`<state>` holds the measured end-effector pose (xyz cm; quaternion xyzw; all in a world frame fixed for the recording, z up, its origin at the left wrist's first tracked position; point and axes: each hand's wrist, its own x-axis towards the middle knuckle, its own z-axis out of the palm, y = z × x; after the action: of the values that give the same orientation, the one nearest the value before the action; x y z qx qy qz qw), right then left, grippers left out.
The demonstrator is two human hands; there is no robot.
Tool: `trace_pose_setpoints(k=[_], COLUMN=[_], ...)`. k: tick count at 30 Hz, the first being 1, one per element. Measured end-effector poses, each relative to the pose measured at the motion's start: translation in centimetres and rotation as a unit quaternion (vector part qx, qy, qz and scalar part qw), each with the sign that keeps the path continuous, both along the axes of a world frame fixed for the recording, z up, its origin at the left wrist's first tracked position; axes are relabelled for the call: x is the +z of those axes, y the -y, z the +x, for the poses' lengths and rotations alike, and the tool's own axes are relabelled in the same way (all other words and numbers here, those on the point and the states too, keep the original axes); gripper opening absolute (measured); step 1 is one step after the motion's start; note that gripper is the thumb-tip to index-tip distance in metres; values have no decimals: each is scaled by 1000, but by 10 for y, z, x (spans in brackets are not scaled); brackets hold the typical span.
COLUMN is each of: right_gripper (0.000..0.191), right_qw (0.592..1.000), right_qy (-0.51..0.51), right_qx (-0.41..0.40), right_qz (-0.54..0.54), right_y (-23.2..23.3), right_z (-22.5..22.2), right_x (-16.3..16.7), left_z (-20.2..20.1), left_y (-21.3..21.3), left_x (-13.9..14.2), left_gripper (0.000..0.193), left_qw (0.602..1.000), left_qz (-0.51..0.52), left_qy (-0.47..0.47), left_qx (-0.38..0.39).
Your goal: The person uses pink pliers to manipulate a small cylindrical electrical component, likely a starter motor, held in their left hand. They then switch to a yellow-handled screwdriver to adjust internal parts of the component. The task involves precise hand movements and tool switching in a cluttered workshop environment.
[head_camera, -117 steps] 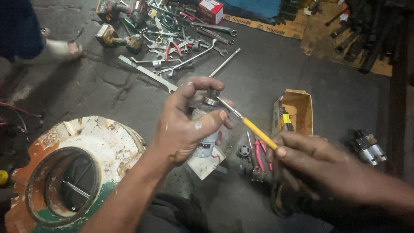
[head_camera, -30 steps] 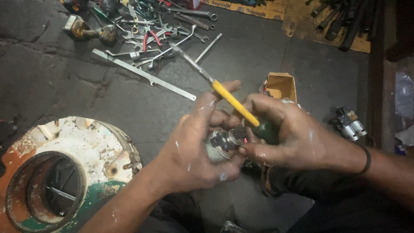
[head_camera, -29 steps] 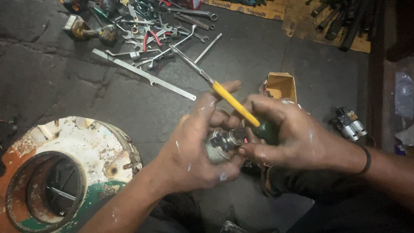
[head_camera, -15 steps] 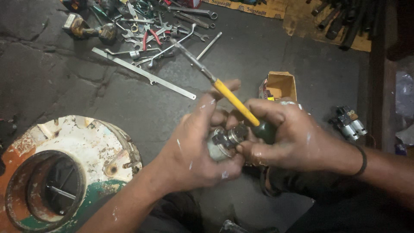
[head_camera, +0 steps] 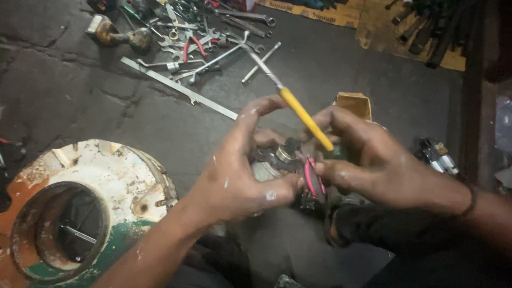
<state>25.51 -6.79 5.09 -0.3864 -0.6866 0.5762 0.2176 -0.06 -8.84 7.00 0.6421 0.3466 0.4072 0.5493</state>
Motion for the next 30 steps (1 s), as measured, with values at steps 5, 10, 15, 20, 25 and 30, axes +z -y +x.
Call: trace_pose_setpoints(k=[5, 10, 15, 20, 25, 30], right_gripper=[47, 58, 73, 65, 62, 61], right_qw=[993, 932, 918, 905, 897, 924], right_qy=[109, 359, 390, 409, 415, 331], right_qx=[-22, -29, 4, 67, 33, 22], right_qz=[36, -44, -68, -90, -149, -189], right_y=[0, -1, 0, -3, -2, -4], right_z=[32, 44, 45, 44, 45, 50], right_x=[12, 16, 12, 10, 11, 14], left_z=[-16, -31, -34, -33, -31, -29], left_y=[-9, -19, -23, -21, -18, -18], left_x=[-1, -10, -17, -12, -7, -12], left_gripper=[71, 51, 48, 51, 56, 52], left_qw=[1000, 996, 993, 995, 991, 985], left_qz=[-2, 29, 32, 24, 56, 88], left_qy=[-3, 11, 64, 2, -34, -56], left_qx=[21, 78, 94, 96, 114, 138])
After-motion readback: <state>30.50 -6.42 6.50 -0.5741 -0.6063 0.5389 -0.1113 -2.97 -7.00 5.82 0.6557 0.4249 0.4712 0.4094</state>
